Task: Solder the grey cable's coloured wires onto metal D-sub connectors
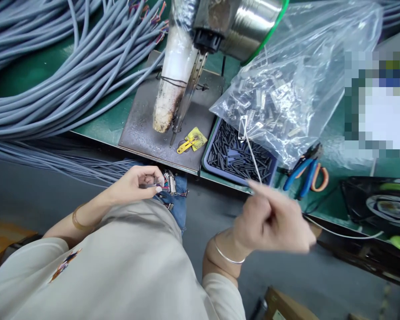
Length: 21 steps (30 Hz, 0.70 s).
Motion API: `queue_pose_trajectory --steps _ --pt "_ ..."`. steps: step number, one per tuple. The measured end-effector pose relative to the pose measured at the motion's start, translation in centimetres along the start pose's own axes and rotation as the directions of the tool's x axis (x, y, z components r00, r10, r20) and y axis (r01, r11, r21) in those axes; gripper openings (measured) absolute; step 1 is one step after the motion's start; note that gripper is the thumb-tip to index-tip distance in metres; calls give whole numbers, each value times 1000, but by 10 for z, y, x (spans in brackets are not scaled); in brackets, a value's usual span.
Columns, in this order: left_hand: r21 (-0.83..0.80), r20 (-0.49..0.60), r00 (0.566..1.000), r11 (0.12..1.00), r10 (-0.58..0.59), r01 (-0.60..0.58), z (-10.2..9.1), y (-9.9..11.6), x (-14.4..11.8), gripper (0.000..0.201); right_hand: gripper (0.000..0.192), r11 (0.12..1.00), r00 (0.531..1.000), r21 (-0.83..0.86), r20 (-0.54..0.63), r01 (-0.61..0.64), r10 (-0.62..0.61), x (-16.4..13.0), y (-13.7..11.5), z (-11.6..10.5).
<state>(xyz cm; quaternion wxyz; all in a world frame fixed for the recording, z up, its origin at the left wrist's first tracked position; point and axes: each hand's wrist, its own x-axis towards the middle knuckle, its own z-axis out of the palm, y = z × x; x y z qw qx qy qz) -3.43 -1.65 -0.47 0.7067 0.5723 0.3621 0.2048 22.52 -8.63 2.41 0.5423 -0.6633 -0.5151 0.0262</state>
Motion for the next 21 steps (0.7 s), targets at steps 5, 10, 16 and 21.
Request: queue_pose_trajectory --steps 5,10,16,21 --pt "-67 248 968 998 37 -20 -17 23 -7 3 15 871 955 -419 249 256 -160 45 45 9" --pt "-103 503 825 965 259 -240 -17 68 -12 14 24 847 887 -392 425 360 -180 77 75 24" --pt "-328 -69 990 934 126 -141 4 39 1 15 30 883 926 -335 300 328 -230 69 59 24" --pt "-364 -221 975 926 20 -102 10 11 16 22 16 993 997 -91 8 80 -80 27 4 24"
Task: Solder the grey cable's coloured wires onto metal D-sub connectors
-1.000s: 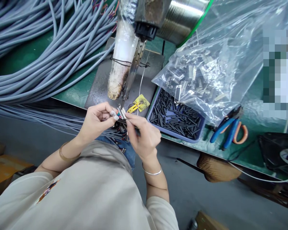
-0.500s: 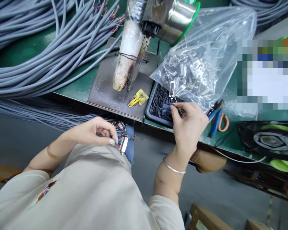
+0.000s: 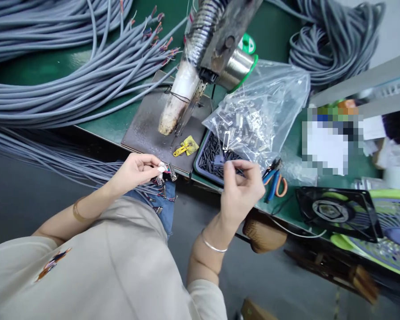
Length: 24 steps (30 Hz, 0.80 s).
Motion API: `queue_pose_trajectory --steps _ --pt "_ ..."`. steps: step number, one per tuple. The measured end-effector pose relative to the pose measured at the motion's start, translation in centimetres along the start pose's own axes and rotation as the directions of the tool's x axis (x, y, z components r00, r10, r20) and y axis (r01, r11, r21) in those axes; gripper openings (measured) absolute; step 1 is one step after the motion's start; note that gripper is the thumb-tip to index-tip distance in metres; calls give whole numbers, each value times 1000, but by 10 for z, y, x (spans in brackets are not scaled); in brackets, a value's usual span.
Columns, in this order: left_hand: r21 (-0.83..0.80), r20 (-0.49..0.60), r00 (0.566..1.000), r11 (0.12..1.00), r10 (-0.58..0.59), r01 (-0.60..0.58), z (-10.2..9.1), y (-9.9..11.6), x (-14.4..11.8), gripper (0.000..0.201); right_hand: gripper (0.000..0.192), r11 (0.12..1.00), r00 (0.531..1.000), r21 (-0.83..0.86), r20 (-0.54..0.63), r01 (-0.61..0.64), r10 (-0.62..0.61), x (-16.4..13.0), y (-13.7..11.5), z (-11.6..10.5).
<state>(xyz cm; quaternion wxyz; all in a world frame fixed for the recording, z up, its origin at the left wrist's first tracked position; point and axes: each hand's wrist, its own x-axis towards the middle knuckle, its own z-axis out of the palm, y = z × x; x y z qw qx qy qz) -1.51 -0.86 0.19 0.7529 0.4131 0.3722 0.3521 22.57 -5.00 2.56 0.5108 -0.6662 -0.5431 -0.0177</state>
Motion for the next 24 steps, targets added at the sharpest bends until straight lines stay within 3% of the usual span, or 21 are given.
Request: queue_pose_trajectory --steps 2,4,9,15,18,24 --pt "44 -21 1000 999 21 -20 1 1 0 20 10 974 976 203 207 -104 61 -15 -25 4" --pt "103 -32 999 994 39 -36 3 4 -2 17 5 952 924 252 377 -173 68 -25 -44 12" --pt "194 5 997 978 73 -72 5 6 -6 15 10 954 882 234 467 -188 59 -30 -57 29" --pt "270 48 995 958 90 -100 5 6 -7 12 9 950 852 247 523 -192 37 -30 -53 30" --pt "313 74 992 943 98 -116 5 6 -6 9 9 962 822 240 569 -127 -34 -29 -55 27" --pt "326 184 980 936 79 -137 1 0 -4 23 8 973 691 168 685 157 -230 -23 -58 20"
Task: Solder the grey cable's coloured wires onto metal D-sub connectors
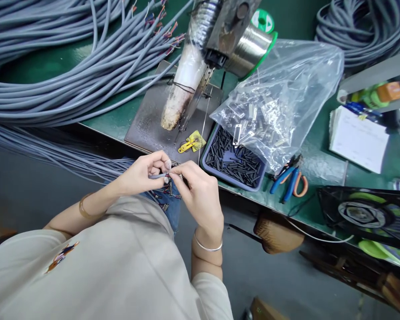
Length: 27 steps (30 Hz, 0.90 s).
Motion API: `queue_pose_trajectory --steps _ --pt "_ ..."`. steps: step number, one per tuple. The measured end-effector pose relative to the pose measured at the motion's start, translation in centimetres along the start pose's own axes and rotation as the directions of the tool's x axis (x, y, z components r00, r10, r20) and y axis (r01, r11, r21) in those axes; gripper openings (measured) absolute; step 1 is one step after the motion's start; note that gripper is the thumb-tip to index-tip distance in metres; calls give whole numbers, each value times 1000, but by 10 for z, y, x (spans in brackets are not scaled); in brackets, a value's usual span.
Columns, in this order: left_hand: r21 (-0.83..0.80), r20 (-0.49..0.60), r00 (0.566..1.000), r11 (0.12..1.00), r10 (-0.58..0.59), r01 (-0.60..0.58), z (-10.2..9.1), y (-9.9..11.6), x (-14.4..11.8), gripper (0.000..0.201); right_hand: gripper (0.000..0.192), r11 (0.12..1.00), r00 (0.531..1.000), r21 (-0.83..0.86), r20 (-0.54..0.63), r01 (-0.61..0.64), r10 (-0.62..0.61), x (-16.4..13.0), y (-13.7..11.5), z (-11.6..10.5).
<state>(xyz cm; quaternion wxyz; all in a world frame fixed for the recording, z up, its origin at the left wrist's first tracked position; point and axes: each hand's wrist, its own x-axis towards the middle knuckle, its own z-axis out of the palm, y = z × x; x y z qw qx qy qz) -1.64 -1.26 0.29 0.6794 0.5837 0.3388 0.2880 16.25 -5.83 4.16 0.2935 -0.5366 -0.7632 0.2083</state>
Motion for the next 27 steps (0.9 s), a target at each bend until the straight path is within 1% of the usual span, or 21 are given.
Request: queue_pose_trajectory --steps 4,5,6,7,8,9,10,11,12,13,14,15,17,19,20,22,25,27 --pt "53 37 999 999 -7 5 1 -5 -2 24 12 980 988 -181 147 81 -55 3 -1 -1" --pt "28 42 999 999 -16 15 1 -5 -3 26 12 977 984 -189 163 99 -68 4 -2 -1" --pt "-18 48 998 999 -28 29 0 -5 -3 28 11 979 986 -177 151 103 -76 4 -3 -1" --pt "-82 55 998 996 -40 44 -1 -4 -3 31 10 985 993 -152 99 85 -71 3 -5 -2" --pt "-153 59 997 987 -45 54 -3 -3 -3 35 14 992 999 -117 3 44 -44 2 -6 -2" --pt "-219 58 997 974 -46 58 -5 -2 -3 37 19 998 992 -65 -127 -10 2 0 -8 -2" --pt "-275 56 997 960 -47 61 -7 -2 -2 38 23 999 963 5 -264 -54 53 -2 -9 -2" --pt "-323 49 998 944 -48 61 -9 -1 -2 36 26 993 918 82 -382 -80 106 -5 -10 -1" --pt "-366 35 998 929 -49 58 -11 -2 -1 31 26 983 872 157 -464 -91 155 -8 -10 0" --pt "-401 14 998 914 -54 55 -13 -2 0 28 26 971 840 217 -506 -96 196 -11 -9 3" --pt "-427 -8 998 903 -63 53 -14 -3 0 26 24 963 826 251 -518 -100 221 -14 -8 5" --pt "-445 -30 997 894 -74 53 -15 -4 1 27 21 962 826 252 -515 -110 229 -17 -6 9" --pt "-459 -75 993 887 -96 51 -15 -6 3 31 15 974 839 187 -504 -125 205 -19 0 17" --pt "-455 -101 988 889 -113 55 -14 -8 4 35 11 989 858 113 -494 -93 138 -19 5 25" --pt "-451 -111 987 891 -118 56 -14 -9 4 37 11 992 868 100 -484 -76 116 -18 8 30" --pt "-442 -126 985 895 -120 52 -13 -9 5 40 9 989 876 131 -467 -67 121 -14 12 38" --pt "-430 -148 984 902 -94 22 -12 -9 6 42 7 977 855 195 -489 -88 175 -8 15 47" --pt "-391 -182 982 920 -56 -19 -10 -9 8 38 8 982 836 175 -525 -76 158 -5 16 50"
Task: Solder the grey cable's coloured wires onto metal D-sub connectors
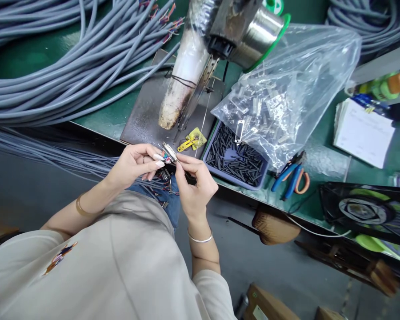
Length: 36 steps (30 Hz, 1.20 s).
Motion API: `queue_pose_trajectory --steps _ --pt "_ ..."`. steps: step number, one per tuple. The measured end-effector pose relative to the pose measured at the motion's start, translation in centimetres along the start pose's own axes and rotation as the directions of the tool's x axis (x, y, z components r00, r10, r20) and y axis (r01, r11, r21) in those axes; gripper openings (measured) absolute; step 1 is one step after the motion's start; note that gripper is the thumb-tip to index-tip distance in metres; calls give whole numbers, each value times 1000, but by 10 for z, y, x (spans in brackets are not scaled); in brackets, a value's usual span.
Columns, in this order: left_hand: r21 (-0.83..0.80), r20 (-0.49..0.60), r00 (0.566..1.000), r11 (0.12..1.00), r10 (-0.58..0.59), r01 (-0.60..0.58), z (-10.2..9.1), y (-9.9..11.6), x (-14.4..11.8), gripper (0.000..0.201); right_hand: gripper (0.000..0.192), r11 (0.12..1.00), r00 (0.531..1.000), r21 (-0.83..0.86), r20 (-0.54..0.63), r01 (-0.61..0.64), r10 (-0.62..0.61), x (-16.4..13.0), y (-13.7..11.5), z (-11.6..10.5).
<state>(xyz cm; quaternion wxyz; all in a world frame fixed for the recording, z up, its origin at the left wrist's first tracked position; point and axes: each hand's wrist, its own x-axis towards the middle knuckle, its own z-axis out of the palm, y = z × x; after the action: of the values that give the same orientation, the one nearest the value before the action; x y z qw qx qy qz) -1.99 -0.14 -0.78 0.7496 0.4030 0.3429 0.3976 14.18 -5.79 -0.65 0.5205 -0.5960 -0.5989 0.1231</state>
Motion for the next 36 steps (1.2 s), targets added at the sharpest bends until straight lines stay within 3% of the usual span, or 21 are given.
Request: queue_pose_trajectory --steps 6,12,26,36 --pt "233 -128 963 951 238 -204 6 -3 8 24 10 973 983 -144 -10 178 -181 6 -1 5" --pt "459 -93 909 828 406 -323 8 2 13 7 12 972 982 -141 2 189 -191 13 2 6" --pt "476 -112 924 836 366 -274 14 23 18 10 11 983 985 -68 6 172 -172 28 -1 4" --pt "435 -153 947 880 281 -191 12 20 19 14 11 982 987 -100 40 162 -158 28 0 4"
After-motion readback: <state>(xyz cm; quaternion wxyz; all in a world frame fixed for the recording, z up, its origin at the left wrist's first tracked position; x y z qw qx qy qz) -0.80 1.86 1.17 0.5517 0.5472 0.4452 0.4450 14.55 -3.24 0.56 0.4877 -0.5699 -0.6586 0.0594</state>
